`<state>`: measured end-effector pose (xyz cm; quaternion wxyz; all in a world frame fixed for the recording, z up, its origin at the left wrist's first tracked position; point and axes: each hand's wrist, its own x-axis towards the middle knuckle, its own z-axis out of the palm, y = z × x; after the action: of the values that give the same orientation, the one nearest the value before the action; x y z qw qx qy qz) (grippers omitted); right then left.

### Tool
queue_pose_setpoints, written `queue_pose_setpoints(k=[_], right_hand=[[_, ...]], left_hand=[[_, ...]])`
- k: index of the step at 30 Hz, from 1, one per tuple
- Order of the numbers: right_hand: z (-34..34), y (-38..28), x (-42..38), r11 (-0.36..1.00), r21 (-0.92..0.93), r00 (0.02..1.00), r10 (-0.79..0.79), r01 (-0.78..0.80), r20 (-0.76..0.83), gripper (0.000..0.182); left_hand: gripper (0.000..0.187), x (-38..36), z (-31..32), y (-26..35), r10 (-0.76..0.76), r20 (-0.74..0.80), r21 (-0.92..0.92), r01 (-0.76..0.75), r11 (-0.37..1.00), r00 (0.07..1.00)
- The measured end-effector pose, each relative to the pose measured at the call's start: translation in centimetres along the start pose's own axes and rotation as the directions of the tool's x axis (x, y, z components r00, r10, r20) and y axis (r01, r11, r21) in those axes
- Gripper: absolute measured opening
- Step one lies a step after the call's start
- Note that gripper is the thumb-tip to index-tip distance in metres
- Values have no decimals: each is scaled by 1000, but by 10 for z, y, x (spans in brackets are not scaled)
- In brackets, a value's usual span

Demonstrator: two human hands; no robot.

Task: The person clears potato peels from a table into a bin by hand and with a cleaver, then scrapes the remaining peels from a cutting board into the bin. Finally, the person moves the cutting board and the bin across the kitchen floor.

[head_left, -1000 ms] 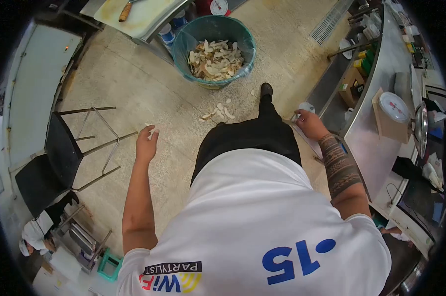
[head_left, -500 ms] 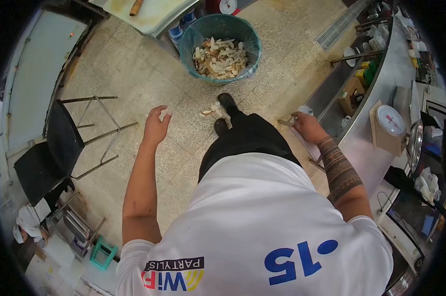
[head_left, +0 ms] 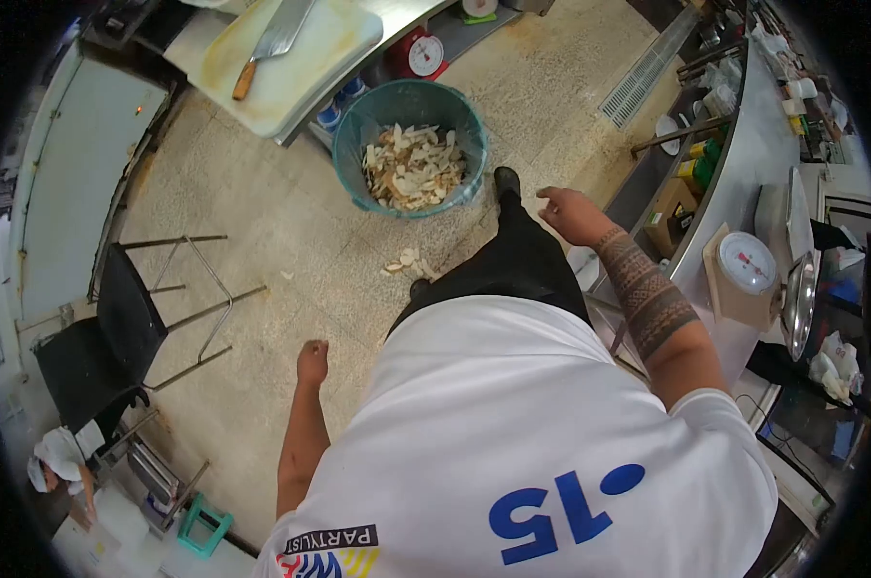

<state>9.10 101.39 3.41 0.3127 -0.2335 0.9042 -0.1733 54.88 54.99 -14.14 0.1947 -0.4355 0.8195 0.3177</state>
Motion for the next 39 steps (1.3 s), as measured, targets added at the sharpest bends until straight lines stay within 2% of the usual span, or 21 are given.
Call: queue_pose_setpoints(k=[3,6,9,12,15,17,18,20,22,24,25,28,31,33,34,36,39], right_hand=[[-32,16,48,999,-6,999,-49,49,16,46],[-62,57,115,987,-66,989,-145,147,27,46],[-104,107,199,972,-138,981,-185,192,66,45],[-137,172,275,976,-94,979,-198,194,-38,42],[-176,199,311,993,1,991,-116,116,-70,42],[-200,205,312,996,62,998,-57,59,-33,45],[-206,205,312,995,92,999,-30,32,-20,46],[-199,218,313,996,85,999,-32,33,-12,45],[-179,224,306,997,68,1000,-30,30,4,45],[-150,223,291,999,32,999,-26,25,30,45],[-135,219,281,998,9,997,-62,62,41,45],[-93,196,235,999,25,988,-28,25,150,45],[-28,196,195,976,-144,972,-137,165,189,45],[4,180,159,972,-198,963,-68,122,260,45],[18,178,143,959,-231,957,-101,166,271,44],[43,178,111,926,-288,943,-155,242,294,41],[34,135,74,943,-322,894,72,83,441,45]], left_hand=[[40,4,18,31,-65,48,-74,68,995,997],[43,19,41,90,-253,42,-185,257,949,967],[46,54,88,122,-326,67,-322,330,888,943],[46,70,122,183,-452,128,-344,467,815,883],[44,45,86,327,-209,246,-119,244,963,946],[42,52,75,344,-98,281,-126,138,982,955],[41,56,66,343,-38,292,-131,79,988,956],[40,65,52,323,-194,206,-339,256,905,959],[41,62,27,305,-276,147,-426,313,849,950],[43,55,16,272,-316,35,-356,307,882,948],[45,48,15,251,-336,16,-383,316,868,942],[44,21,27,187,-357,6,-372,334,866,934],[44,-19,51,129,-298,-1,-422,269,866,955],[43,-42,70,92,-277,-37,-417,237,877,960],[43,-56,77,75,-268,-50,-409,225,884,962],[43,-88,78,64,-297,-31,-337,270,902,954],[45,-116,81,33,-284,-11,-295,268,917,959]])
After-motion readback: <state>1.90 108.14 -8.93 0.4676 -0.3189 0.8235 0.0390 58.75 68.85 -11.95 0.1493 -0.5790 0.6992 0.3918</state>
